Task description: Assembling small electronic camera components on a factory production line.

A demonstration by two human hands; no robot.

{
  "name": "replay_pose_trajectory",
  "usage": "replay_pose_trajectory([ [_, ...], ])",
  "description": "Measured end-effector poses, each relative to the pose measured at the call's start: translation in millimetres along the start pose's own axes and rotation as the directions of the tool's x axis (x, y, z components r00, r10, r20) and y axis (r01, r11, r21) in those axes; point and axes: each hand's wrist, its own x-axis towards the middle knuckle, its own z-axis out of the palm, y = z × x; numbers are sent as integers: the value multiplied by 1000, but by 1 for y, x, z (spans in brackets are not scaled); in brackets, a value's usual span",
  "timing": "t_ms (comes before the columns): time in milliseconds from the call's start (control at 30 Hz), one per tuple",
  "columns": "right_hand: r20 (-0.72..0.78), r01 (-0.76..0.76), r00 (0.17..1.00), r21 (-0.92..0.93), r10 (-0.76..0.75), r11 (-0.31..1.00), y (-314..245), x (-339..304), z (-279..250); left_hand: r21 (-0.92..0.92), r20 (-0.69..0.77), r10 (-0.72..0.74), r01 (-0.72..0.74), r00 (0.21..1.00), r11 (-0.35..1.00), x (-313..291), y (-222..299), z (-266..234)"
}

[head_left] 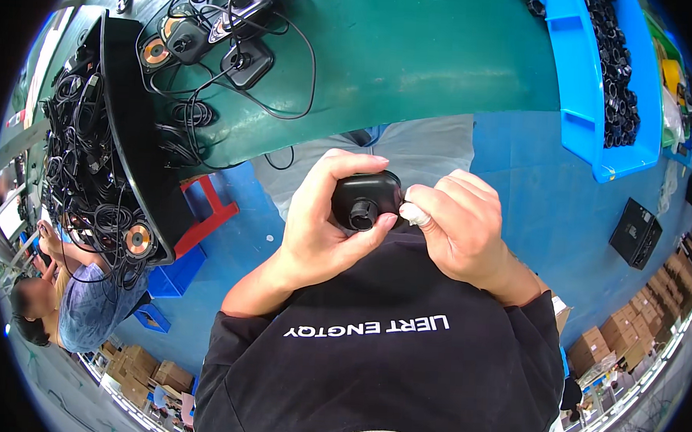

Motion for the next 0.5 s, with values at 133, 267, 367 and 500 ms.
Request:
replay_pose_trajectory([
  [133,-8,-4,1000,45,4,999,2,-1,2,-142,-32,-120,114,992,983,2,10,-3],
  [267,-21,5,1000,109,-2,994,5,0,1,-174,15,-142,143,990,974,6,11,-10],
  [367,-22,58,998,100,-56,993,7,3,-2,-69,97,67,-61,993,996,11,2,-14],
  [500,-28,105,994,48,-104,993,6,1,0,-27,106,83,-81,991,996,12,2,-14],
])
